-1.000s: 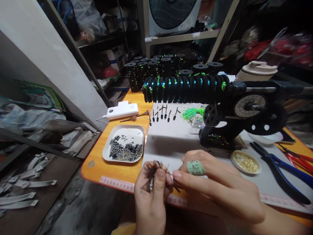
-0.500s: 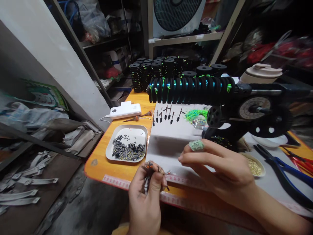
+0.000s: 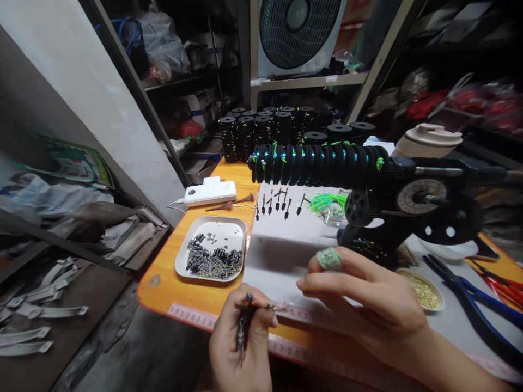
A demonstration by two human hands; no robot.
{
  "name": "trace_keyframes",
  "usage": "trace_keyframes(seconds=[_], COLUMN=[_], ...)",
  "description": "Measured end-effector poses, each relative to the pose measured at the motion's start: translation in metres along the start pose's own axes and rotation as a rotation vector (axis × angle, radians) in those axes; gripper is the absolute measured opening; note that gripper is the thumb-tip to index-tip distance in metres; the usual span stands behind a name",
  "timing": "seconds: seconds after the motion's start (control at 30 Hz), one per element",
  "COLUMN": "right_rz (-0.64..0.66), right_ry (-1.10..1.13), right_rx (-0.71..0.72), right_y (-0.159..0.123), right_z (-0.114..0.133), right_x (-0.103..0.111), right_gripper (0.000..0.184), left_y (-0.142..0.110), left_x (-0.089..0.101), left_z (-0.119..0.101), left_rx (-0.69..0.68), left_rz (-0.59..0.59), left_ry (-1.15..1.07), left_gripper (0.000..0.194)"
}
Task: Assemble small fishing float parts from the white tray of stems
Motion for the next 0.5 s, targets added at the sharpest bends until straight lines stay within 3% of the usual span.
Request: trace_keyframes(seconds=[0.33,0.5], right_rz=[0.024,0.024], right_ry=[0.179,0.187], right_rx=[-0.047,-0.107], right_y=[0.002,0.002], right_z=[0.011,0.012], right_x=[-0.005,-0.007], right_gripper=[0.023,0.015], left_y=[-0.003,-0.004], left_x=[-0.005,-0.009], left_z=[0.008,0.007], left_rx=[0.026,-0.119], left_rz=[0.03,0.079], left_ry=[0.021,0.092], left_gripper=[0.021,0.015])
Point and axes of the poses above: each hand's wrist, its own y-axis towards the middle knuckle, its own x-axis out of the back of the hand, z = x × y, the point moved 4 cm from there along y, towards the middle knuckle, and after that the axes turned 5 degrees about x, right-handed, at the moved point
